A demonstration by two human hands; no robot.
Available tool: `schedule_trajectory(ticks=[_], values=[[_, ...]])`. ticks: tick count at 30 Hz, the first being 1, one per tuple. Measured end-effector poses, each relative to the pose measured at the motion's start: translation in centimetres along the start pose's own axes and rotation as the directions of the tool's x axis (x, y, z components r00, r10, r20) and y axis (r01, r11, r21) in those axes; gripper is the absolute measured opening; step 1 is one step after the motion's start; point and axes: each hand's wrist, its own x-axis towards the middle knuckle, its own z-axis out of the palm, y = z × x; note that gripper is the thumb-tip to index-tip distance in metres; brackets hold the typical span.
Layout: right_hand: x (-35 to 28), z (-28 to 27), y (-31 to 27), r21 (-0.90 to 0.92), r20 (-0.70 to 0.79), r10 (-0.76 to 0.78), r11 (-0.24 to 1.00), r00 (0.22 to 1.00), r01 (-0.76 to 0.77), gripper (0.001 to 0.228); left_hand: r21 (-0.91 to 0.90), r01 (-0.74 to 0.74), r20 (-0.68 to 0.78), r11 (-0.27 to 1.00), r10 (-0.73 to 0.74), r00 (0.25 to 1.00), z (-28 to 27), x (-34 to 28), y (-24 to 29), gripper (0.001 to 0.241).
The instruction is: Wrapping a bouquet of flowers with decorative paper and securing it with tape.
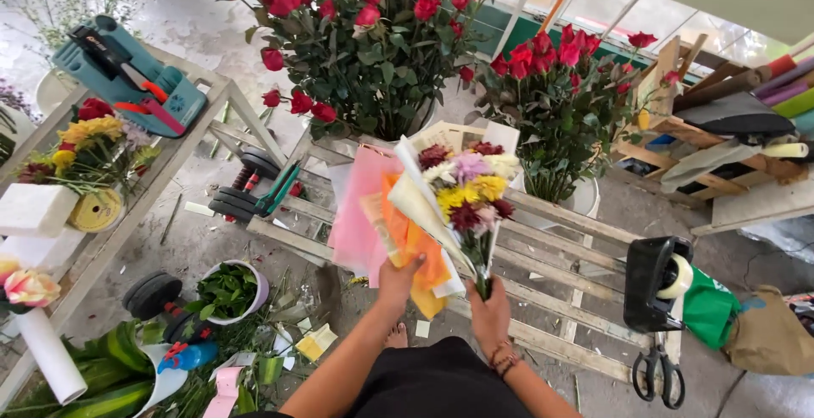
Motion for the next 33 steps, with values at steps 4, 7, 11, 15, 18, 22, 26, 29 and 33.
schedule_trajectory(ticks=[4,7,11,15,18,22,26,29,33], values=[[-0.2,1.4,-2.9,-0.047,-0.008,0.034,0.998,0.999,-0.034,0.060,-0.102,0.069,0.111,0.992,-0.057,0.992,0.1,-1.6,1.7,0.030],[-0.5,2.1,-4.1,-0.085,-0.001,0.074,0.994,0.997,-0.074,0.070,-0.205,0.147,0.115,0.968,-0.126,0.985,0.0,-1.2,0.5,0.025],[-0.4,2.7,-5.1,-0.124,-0.001,0.064,0.990,0.998,-0.064,0.070,-0.169,-0.123,0.002,0.978,0.125,0.992,0.2,-0.7,-0.6,0.027],[0.2,3.7,-4.4,-0.151,0.017,-0.052,0.987,0.998,0.054,0.069,-0.235,-0.109,0.011,0.966,0.115,0.993,0.4,0.1,-1.7,0.045],[0.4,4.1,-4.5,-0.192,0.025,-0.078,0.978,0.997,0.081,0.074,-0.197,-0.066,0.057,0.978,0.079,0.995,0.2,1.0,-2.6,0.038],[0.7,4.7,-3.6,-0.116,0.081,-0.065,0.990,0.995,0.074,0.047,-0.247,0.094,0.114,0.964,-0.067,0.991,-0.6,-1.0,-0.3,0.049],[1.1,4.6,-3.3,-0.125,0.052,-0.094,0.987,0.994,0.100,0.039,-0.494,0.100,0.048,0.864,-0.087,0.995,-1.6,-0.4,-0.7,0.027],[0.8,3.9,-3.9,-0.099,0.024,-0.078,0.992,0.997,0.080,0.035,-0.534,0.047,-0.033,0.844,-0.076,0.997,-2.4,0.1,0.0,0.033],[0.4,3.2,-3.4,-0.122,-0.013,-0.090,0.989,0.996,0.087,0.066,-0.550,-0.030,-0.100,0.835,-0.030,0.995,-2.8,1.4,0.1,0.020]])
